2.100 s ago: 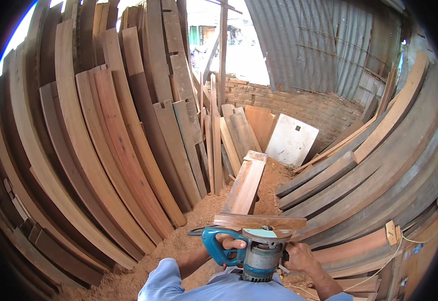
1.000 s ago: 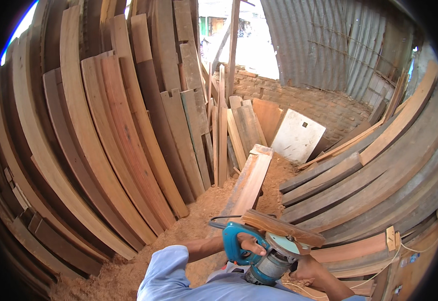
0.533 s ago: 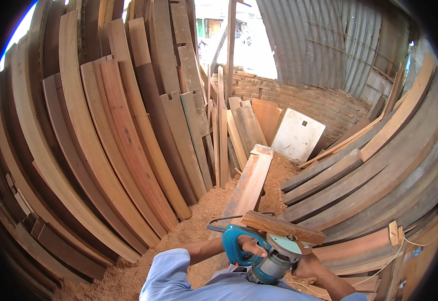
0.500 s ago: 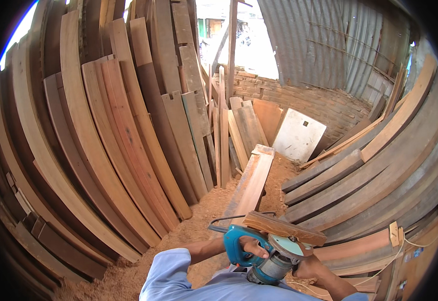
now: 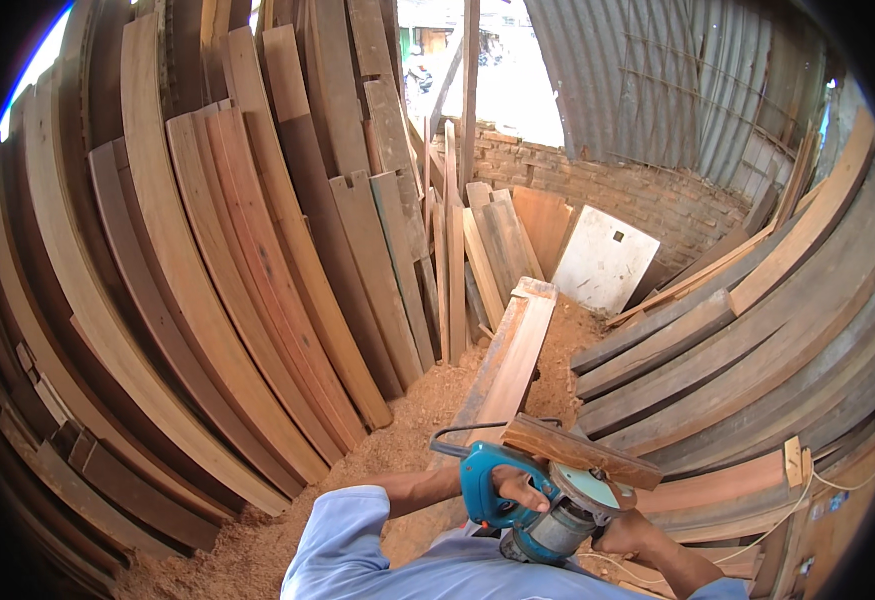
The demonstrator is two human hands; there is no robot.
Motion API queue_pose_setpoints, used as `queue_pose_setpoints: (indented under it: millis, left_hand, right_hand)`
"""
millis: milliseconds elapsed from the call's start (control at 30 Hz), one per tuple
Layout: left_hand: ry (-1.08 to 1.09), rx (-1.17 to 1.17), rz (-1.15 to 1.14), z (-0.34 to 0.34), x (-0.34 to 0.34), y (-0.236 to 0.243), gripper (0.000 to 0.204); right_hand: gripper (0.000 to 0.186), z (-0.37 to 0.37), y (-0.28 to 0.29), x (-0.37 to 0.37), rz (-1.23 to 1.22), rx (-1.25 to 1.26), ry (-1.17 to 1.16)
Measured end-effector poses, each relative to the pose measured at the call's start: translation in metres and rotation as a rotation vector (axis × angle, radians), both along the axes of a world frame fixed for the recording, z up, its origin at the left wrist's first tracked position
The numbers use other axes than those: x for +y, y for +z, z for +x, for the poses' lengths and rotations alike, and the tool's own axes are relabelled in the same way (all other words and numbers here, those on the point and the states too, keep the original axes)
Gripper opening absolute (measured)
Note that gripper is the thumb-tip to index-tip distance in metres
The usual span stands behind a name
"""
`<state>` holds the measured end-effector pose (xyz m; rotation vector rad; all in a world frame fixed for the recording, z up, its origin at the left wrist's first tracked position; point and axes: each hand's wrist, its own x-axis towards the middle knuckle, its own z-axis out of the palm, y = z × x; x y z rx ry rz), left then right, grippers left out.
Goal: The person uses a handheld electric router to shape the edges of wooden planks. They guide the tool along the length of each plank, flip the plank to work on the opposite edge, and then stack the finished pieces.
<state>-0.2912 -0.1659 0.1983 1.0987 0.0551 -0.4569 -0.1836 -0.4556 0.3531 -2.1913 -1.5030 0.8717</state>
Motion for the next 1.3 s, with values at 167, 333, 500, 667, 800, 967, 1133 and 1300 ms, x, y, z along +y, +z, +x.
queue_pose_setpoints:
  millis: [167, 333, 500, 667, 800, 967, 1133, 1300]
  left_hand:
    - [0.034, 0.020, 0.000, -0.006, 0.005, -0.001, 0.039]
    - [0.176, 0.068, -0.051, -0.027, 0.021, -0.005, 0.039]
    - [0.438, 0.142, -0.150, -0.053, 0.014, -0.017, 0.039]
    - [0.635, 0.166, -0.180, -0.025, -0.010, -0.018, 0.039]
    - [0.684, 0.158, -0.086, 0.004, -0.022, 0.007, 0.039]
    - [0.701, 0.168, -0.063, 0.041, -0.044, -0.004, 0.037]
    - [0.794, 0.175, -0.163, 0.078, -0.062, -0.027, 0.038]
    - [0.830, 0.199, -0.317, 0.125, -0.081, -0.064, 0.039]
  right_hand:
    - [0.061, -0.003, 0.013, 0.010, -0.078, -0.045, -0.053]
    - [0.061, 0.011, -0.032, 0.008, 0.165, 0.143, -0.370]
    - [0.036, -0.044, -0.095, -0.008, 0.383, 0.869, -0.971]
    - [0.031, -0.052, -0.127, -0.017, 0.197, 0.634, -0.252]
    - [0.039, -0.043, -0.110, 0.038, 0.164, 1.152, -0.437]
    - [0.027, -0.021, -0.166, 0.083, 0.258, 1.870, -0.904]
    - [0.026, 0.026, -0.186, 0.081, 0.164, 2.138, -1.076]
    - [0.042, 0.084, -0.174, 0.077, 0.020, 2.130, -1.397]
